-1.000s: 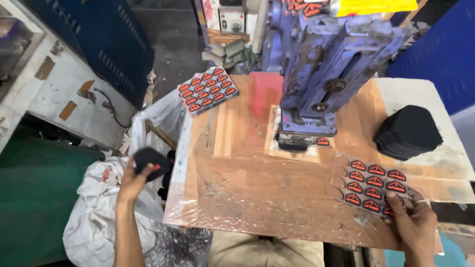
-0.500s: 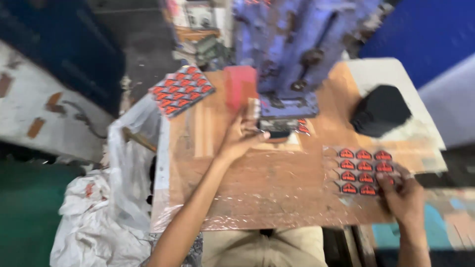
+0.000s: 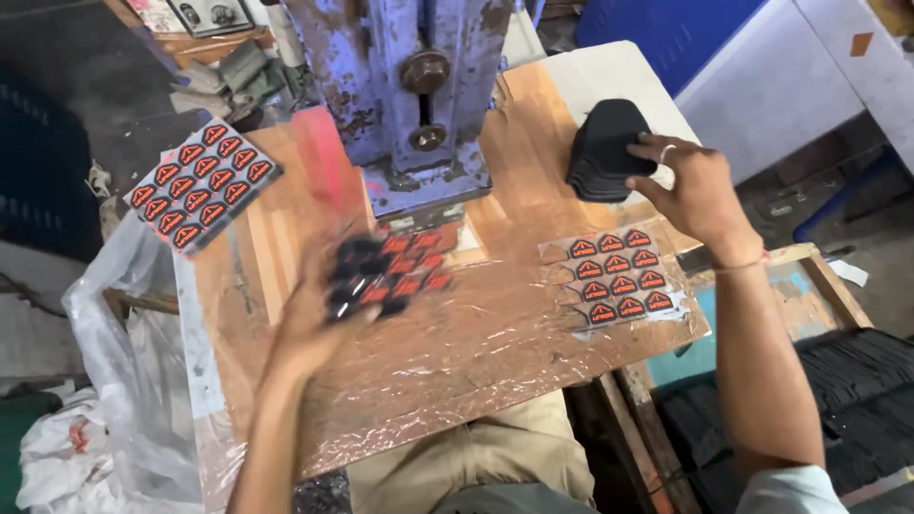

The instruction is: Stamping or heat-pressing labels onto fabric patches using an industrial press machine.

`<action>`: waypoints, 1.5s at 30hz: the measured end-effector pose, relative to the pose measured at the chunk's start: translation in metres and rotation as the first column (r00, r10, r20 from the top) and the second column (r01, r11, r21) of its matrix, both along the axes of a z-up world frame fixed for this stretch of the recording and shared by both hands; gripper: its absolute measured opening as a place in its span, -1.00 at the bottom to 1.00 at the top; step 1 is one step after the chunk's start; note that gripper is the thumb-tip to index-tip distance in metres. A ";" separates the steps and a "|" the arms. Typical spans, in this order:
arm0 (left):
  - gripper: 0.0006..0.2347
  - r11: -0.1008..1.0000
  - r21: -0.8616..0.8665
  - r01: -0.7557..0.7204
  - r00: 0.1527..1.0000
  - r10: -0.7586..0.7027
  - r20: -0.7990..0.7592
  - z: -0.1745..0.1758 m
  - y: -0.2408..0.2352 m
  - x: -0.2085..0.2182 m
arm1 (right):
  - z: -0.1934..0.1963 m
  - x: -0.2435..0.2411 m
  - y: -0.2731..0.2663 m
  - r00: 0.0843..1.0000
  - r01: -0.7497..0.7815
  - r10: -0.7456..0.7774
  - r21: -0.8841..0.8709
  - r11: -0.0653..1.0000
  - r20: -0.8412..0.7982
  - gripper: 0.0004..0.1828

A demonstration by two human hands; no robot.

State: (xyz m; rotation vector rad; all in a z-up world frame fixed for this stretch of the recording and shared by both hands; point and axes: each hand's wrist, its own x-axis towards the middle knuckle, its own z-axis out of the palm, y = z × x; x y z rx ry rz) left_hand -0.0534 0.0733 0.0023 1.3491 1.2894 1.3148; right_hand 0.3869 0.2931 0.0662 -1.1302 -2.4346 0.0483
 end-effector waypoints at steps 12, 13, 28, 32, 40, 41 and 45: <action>0.04 0.717 -0.489 -0.497 0.822 0.209 -0.530 -0.001 -0.130 -0.104 | -0.061 -0.042 -0.120 0.998 0.031 -0.020 0.209 0.977 -0.054 -0.81; 0.04 0.712 -0.493 -0.500 0.822 0.212 -0.529 0.003 -0.134 -0.105 | -0.068 -0.068 -0.151 0.999 0.024 -0.014 0.205 0.978 -0.051 -0.81; -0.42 0.965 0.263 -0.022 0.417 0.248 -0.874 -0.058 0.020 0.044 | -0.071 -0.169 -0.107 0.915 -0.369 0.372 -0.051 0.928 0.159 -0.20; -0.44 0.980 0.196 -0.014 0.479 0.179 -0.860 -0.048 0.019 0.041 | -0.064 -0.168 -0.090 0.910 -0.401 0.403 -0.040 0.915 0.099 -0.30; -0.44 0.976 0.216 -0.020 0.486 0.199 -0.851 -0.048 0.011 0.046 | -0.063 -0.167 -0.097 0.914 -0.404 0.405 -0.022 0.914 0.031 -0.38; -0.45 0.975 0.220 -0.024 0.489 0.204 -0.848 -0.047 0.010 0.046 | -0.057 -0.165 -0.102 0.921 -0.389 0.389 -0.019 0.921 0.019 -0.42; -0.45 0.970 0.242 -0.031 0.508 0.224 -0.832 -0.053 0.009 0.046 | -0.033 -0.119 -0.128 0.973 -0.179 0.160 -0.108 0.978 -0.164 -0.64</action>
